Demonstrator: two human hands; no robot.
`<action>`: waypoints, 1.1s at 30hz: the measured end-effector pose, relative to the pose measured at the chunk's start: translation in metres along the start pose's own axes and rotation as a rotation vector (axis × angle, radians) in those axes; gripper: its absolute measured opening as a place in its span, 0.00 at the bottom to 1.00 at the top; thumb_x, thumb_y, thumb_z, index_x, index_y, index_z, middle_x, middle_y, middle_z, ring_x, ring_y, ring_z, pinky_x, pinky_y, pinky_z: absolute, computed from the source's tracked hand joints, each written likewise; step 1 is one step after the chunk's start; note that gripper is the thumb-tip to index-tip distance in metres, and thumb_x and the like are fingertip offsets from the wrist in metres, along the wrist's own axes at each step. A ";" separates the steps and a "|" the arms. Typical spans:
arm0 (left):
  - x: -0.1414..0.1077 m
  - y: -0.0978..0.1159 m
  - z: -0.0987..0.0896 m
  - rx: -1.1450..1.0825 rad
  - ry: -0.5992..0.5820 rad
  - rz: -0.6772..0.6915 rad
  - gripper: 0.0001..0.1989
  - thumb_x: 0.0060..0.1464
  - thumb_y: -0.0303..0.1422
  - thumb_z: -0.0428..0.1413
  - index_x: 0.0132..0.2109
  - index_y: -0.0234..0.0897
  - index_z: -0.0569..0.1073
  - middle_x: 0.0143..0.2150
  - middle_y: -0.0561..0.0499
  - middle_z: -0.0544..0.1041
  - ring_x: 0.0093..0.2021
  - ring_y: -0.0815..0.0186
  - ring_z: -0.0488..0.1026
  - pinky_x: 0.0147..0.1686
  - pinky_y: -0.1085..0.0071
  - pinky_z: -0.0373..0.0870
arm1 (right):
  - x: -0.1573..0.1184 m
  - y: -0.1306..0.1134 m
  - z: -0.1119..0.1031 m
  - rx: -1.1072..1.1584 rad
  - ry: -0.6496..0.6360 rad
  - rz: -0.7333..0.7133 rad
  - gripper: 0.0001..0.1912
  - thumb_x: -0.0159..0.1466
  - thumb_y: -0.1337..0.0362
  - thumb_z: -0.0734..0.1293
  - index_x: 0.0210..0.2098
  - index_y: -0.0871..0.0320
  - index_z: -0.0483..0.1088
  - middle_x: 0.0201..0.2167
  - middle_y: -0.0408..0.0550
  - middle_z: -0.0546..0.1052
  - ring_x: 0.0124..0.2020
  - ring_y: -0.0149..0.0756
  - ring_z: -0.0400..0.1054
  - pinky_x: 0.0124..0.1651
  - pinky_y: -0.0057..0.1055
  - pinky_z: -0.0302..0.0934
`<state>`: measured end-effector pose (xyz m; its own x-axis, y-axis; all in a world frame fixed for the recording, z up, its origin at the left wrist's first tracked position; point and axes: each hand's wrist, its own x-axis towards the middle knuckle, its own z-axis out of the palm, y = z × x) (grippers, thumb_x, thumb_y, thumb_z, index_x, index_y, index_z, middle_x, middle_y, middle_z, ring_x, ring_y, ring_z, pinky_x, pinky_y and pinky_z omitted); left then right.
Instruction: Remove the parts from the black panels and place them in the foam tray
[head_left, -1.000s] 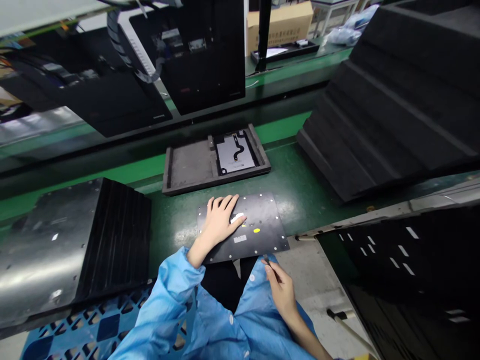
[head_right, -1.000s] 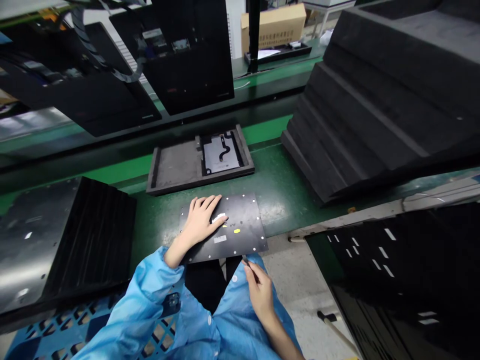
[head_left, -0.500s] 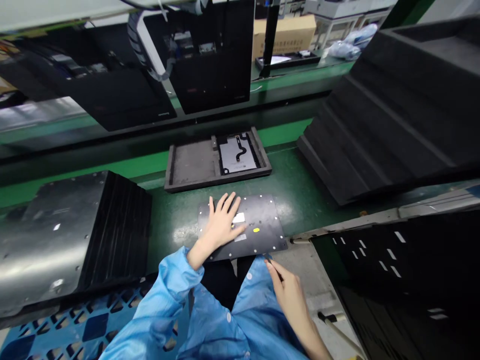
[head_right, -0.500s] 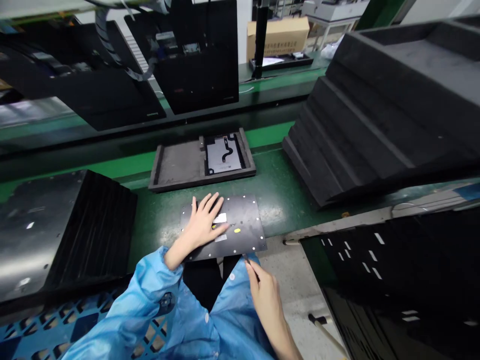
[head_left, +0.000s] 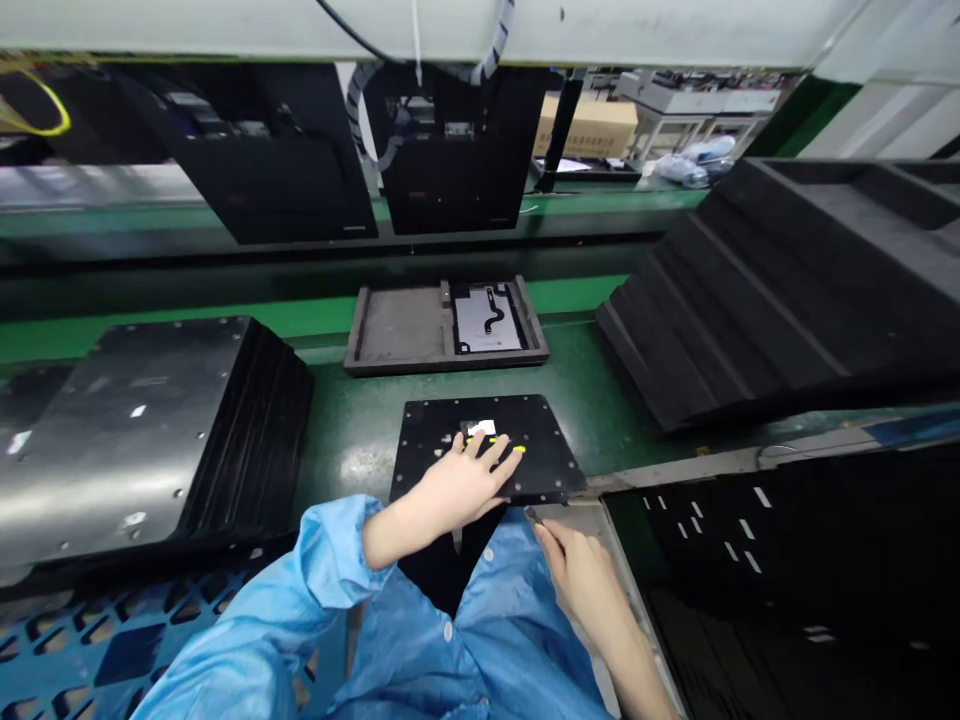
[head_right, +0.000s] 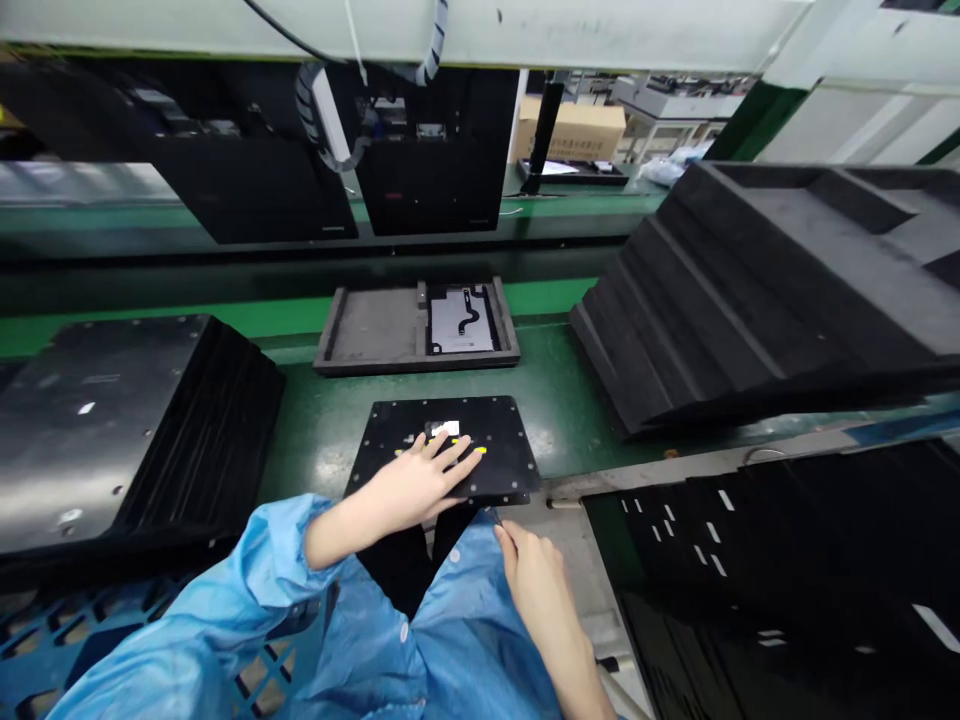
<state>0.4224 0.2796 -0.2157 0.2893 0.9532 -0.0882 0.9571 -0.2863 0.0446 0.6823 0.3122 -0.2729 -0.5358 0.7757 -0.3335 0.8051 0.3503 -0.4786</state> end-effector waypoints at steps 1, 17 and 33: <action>0.001 -0.007 -0.013 -0.040 0.021 0.007 0.33 0.74 0.43 0.57 0.79 0.37 0.64 0.76 0.36 0.70 0.72 0.41 0.72 0.64 0.46 0.79 | 0.000 0.001 0.000 -0.007 0.001 0.000 0.22 0.81 0.53 0.56 0.43 0.49 0.80 0.38 0.52 0.88 0.44 0.57 0.84 0.37 0.38 0.61; 0.059 -0.117 -0.103 -0.520 -0.074 -0.026 0.27 0.71 0.52 0.57 0.67 0.44 0.81 0.64 0.51 0.84 0.60 0.58 0.81 0.55 0.72 0.70 | 0.092 -0.049 -0.025 -0.431 0.103 -0.662 0.29 0.72 0.55 0.73 0.71 0.50 0.73 0.72 0.56 0.73 0.47 0.50 0.84 0.41 0.40 0.79; 0.079 -0.141 -0.115 -0.637 -0.123 0.017 0.29 0.65 0.54 0.59 0.58 0.37 0.86 0.59 0.46 0.86 0.56 0.58 0.82 0.53 0.70 0.74 | 0.113 -0.096 -0.135 -0.586 0.381 -1.133 0.21 0.82 0.62 0.59 0.52 0.54 0.85 0.42 0.52 0.89 0.29 0.37 0.79 0.31 0.34 0.66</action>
<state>0.3086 0.4066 -0.1150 0.3406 0.9200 -0.1941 0.7654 -0.1514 0.6255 0.5785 0.4367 -0.1550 -0.9514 -0.0285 0.3067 0.0060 0.9938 0.1111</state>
